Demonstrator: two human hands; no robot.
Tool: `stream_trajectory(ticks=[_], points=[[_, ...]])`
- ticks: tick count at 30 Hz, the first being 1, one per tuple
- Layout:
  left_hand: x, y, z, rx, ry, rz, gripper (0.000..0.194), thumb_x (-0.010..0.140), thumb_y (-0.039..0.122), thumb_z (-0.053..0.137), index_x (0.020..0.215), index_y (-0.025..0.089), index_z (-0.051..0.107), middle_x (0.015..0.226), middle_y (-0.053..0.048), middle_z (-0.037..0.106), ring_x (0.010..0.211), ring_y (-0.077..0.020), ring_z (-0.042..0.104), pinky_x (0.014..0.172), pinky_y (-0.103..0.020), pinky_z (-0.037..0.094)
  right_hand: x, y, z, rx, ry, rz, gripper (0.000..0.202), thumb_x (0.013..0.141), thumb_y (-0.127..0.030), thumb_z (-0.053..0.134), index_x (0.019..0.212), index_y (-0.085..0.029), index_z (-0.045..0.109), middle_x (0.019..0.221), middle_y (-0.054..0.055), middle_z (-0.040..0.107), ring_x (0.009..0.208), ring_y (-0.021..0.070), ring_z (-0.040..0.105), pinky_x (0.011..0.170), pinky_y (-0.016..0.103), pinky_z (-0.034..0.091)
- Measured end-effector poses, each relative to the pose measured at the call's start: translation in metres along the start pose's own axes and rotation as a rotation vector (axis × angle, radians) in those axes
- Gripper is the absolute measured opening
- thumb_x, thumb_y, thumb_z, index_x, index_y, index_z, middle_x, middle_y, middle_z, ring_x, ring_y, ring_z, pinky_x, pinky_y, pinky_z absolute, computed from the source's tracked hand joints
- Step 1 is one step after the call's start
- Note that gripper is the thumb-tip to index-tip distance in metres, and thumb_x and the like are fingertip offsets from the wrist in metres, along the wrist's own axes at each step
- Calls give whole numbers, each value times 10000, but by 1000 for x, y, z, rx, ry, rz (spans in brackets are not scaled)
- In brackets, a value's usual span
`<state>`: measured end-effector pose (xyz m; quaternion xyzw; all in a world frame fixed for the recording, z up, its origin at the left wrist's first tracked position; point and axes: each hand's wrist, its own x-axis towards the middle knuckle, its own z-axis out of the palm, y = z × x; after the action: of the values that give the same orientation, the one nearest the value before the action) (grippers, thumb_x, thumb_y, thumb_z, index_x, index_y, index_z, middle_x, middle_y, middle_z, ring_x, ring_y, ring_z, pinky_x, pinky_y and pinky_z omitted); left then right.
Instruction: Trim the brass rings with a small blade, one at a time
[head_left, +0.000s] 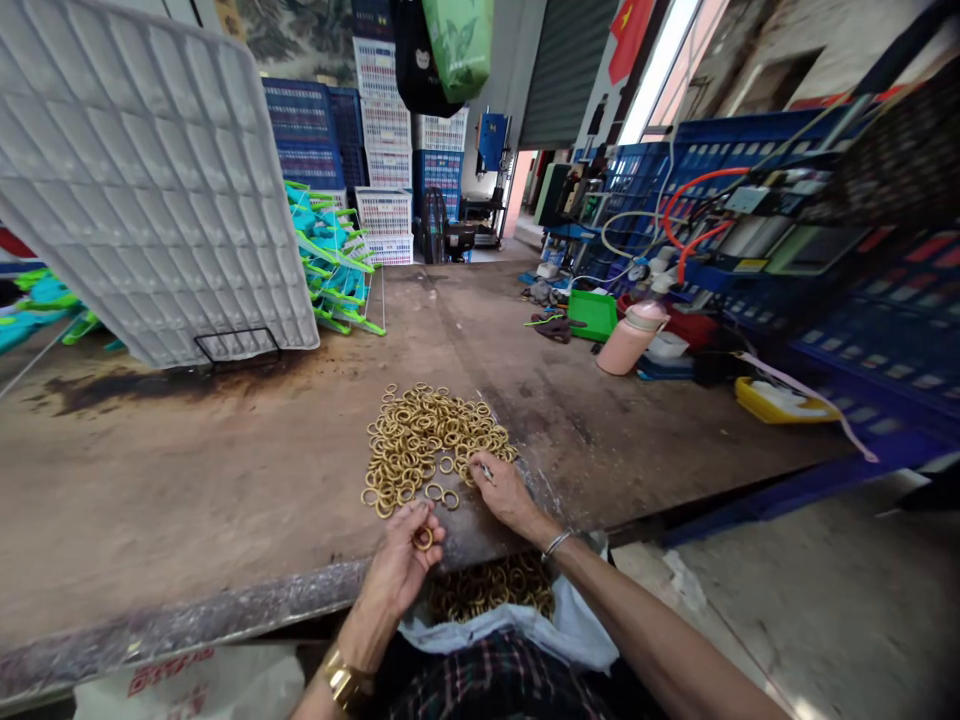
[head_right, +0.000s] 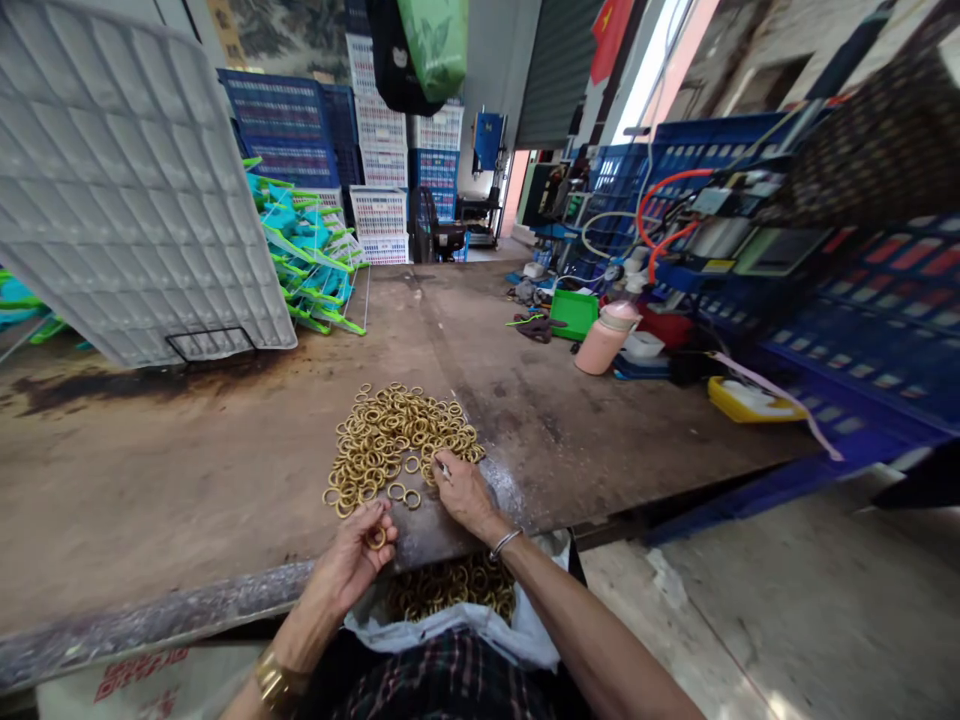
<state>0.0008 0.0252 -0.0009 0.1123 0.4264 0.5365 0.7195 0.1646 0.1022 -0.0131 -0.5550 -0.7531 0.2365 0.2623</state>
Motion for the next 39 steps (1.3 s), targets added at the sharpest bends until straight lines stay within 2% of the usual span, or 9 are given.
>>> stream_trajectory(ticks=[5, 10, 13, 18, 21, 26, 32, 35, 39], points=[[3, -5, 8, 177, -13, 103, 309, 631, 339, 694, 830, 158, 542, 601, 37, 546, 499, -77, 533, 372, -138, 392, -7, -1, -3, 94, 25, -50, 186, 832, -229, 394, 828, -184, 574, 755, 10, 618, 694, 121, 542, 658, 206, 380], [10, -9, 13, 372, 2, 231, 344, 664, 450, 628, 838, 166, 544, 605, 46, 507, 446, -55, 452, 335, -129, 317, -12, -3, -3, 90, 21, -76, 193, 828, -232, 393, 836, -185, 580, 739, 13, 614, 665, 118, 533, 634, 200, 377], [15, -10, 15, 491, -5, 281, 331, 695, 461, 586, 844, 169, 543, 598, 49, 490, 430, -56, 419, 332, -138, 297, -14, -12, -3, 70, -6, -97, 200, 830, -243, 392, 814, -181, 582, 696, 9, 597, 626, 117, 518, 602, 203, 365], [18, -8, 18, 625, -7, 327, 249, 715, 408, 554, 686, 165, 508, 478, 81, 396, 377, -53, 337, 350, -155, 264, -16, -28, -1, 147, -31, -118, 175, 811, -226, 407, 819, -178, 575, 741, 12, 597, 686, 119, 520, 650, 212, 374], [17, -6, 16, 633, -12, 358, 224, 741, 386, 521, 677, 173, 492, 480, 81, 391, 380, -59, 329, 363, -166, 256, -15, -31, 1, 294, -33, -35, 163, 803, -241, 413, 781, -172, 559, 701, -4, 571, 665, 112, 505, 641, 212, 379], [11, -4, 14, 738, 17, 487, 202, 782, 348, 485, 678, 178, 517, 513, 62, 430, 445, -84, 382, 443, -194, 309, -18, -28, 7, 544, -78, 228, 205, 817, -330, 395, 704, -181, 477, 477, -76, 399, 414, 72, 344, 442, 185, 300], [4, -5, 16, 885, -34, 695, 191, 805, 297, 476, 694, 176, 572, 617, 16, 539, 596, -121, 485, 597, -229, 373, -23, -35, 10, 591, -136, 238, 278, 815, -355, 394, 596, -185, 425, 452, -70, 388, 404, 61, 324, 423, 181, 276], [2, -7, 14, 823, -42, 608, 192, 800, 335, 489, 740, 173, 573, 610, 23, 529, 557, -108, 472, 556, -218, 373, -21, -37, 9, 548, -108, 188, 235, 775, -292, 432, 572, -175, 444, 483, -58, 420, 464, 70, 373, 464, 183, 301], [1, -10, 10, 661, -89, 340, 286, 783, 451, 488, 763, 171, 540, 542, 56, 465, 405, -63, 373, 408, -182, 306, -22, -37, 8, 495, -88, 145, 187, 743, -258, 452, 590, -159, 493, 531, -52, 457, 514, 74, 402, 491, 184, 308]])
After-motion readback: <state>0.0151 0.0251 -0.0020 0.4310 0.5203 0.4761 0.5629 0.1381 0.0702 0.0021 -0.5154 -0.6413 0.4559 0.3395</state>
